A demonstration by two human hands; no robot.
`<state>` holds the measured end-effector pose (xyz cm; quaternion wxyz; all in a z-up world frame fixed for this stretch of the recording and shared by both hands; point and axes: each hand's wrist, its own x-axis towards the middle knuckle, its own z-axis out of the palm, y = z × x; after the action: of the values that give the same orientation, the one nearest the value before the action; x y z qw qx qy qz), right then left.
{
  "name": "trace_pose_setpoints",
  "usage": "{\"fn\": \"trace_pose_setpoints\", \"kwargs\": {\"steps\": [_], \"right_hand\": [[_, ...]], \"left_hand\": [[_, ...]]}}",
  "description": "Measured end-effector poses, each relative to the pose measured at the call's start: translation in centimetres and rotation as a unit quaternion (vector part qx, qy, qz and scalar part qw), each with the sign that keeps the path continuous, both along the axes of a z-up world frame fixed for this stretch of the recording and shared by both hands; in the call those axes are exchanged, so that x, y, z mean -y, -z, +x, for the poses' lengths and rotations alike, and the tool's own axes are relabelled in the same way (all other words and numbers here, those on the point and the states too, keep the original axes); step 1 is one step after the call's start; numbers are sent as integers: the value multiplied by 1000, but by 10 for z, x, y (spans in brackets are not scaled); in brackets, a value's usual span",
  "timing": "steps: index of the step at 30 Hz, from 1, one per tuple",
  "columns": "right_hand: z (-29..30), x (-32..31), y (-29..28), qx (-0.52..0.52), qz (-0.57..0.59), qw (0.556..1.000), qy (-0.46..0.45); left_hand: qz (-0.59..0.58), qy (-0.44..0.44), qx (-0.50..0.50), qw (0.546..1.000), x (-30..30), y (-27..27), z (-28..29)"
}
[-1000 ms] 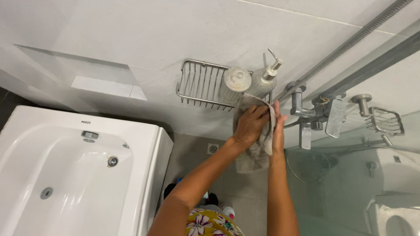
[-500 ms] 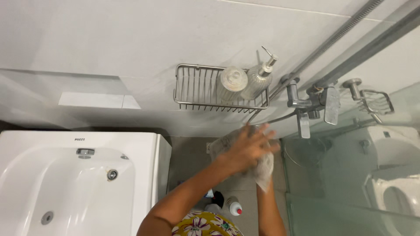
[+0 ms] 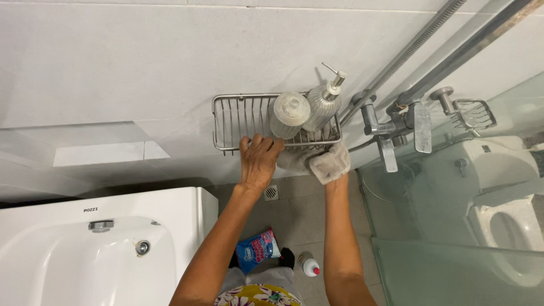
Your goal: The person wipes a wall-mounted metal shower caddy and its contents with a cloth. They remove and reposition two pump bottles and a small jar, then wipe the caddy bars and surrounding wall area.
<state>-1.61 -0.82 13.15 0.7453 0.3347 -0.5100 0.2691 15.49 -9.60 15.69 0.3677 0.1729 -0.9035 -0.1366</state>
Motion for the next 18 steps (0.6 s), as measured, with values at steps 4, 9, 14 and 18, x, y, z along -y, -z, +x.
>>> {"fn": "trace_pose_setpoints", "kwargs": {"steps": [4,9,14,18], "right_hand": [[-27,-27,31,18,104,990,-97],[-40,-57,69,212,267,877,-339],[-51,-32,60,246,249,862,-367],[-26,-50,41,313,242,838,-376]], "left_hand": [[14,-2,-2,1000,-1,2,-1],[35,-10,3,999,-4,-2,-2],[62,-14,32,997,-3,-8,-4],[47,-29,-3,998,-8,-3,-2]]}}
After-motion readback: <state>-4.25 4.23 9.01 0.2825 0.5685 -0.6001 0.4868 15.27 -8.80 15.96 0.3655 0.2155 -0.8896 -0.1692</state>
